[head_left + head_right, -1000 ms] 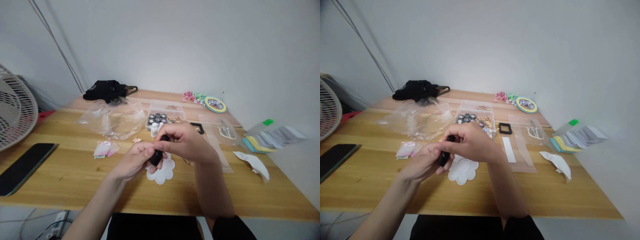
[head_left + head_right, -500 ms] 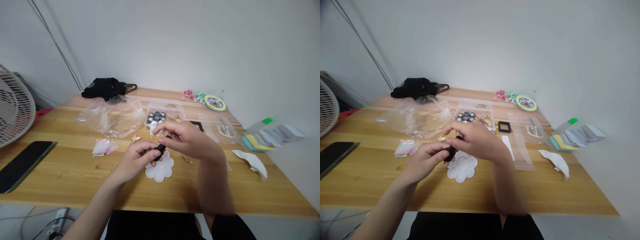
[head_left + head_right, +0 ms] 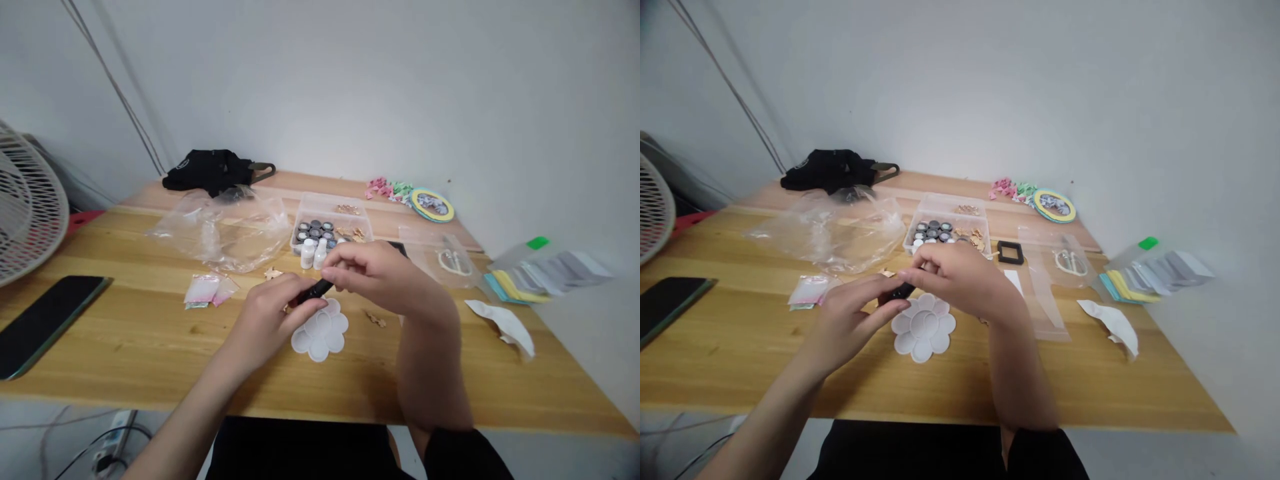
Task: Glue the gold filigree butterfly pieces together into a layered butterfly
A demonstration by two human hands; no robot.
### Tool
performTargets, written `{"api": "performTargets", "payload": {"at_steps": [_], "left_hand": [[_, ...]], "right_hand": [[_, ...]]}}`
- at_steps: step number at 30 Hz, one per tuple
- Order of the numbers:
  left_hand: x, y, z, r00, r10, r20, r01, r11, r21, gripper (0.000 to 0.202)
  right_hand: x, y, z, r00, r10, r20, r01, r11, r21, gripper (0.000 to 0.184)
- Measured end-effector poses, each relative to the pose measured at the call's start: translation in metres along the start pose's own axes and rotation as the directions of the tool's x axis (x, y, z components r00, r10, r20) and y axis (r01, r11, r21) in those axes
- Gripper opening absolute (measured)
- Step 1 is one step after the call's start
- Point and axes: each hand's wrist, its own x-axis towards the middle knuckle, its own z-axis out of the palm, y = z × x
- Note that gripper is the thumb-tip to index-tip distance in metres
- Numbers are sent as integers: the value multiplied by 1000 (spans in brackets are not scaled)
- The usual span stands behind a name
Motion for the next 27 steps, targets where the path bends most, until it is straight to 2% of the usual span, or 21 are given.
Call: {"api": "performTargets", "payload": {"at_steps": [4,6,9,10,12,16,18,20,23,26,27], "left_hand": [[-2,-1,3,991,122,-50,-110,974,199,22],[-3,-2,5,980,180,-86,-145,939,310,23],[-4,-2,7,959,254,-126,-171,873,457,22],[-5,-1,8,953,273,-131,-179,857,484,21],[-5,1,8,944,302,-136,-194,838,510,21],[-5,4,6,940,309,-147,-195,837,511,20],[-5,4,6,937,312,-157,-193,836,513,20],[-5,4,6,933,319,-167,-193,835,516,20],[-5,5,7,932,321,-170,-193,833,519,19],[-6,4,8,936,310,-167,-185,835,518,19],[-6,4,8,936,308,-168,-184,838,514,19]], "right_hand": [[2,2,2,998,-67,-7,66,997,-38,10],[2,3,3,997,-83,5,83,997,-11,19],[4,1,5,999,-12,-35,11,999,-38,12],[5,0,6,999,6,-53,-9,998,-64,18],[6,-2,7,997,9,-73,-14,997,-78,24],[4,-1,6,995,-59,-82,62,998,30,7],[3,-1,6,991,-112,-69,113,994,10,9],[3,-1,6,993,-100,-67,99,995,-26,9],[4,-3,7,997,-36,-69,32,998,-53,18],[4,-4,7,995,-81,-66,79,997,-27,5],[4,-4,7,993,-99,-65,98,995,-12,9]]}}
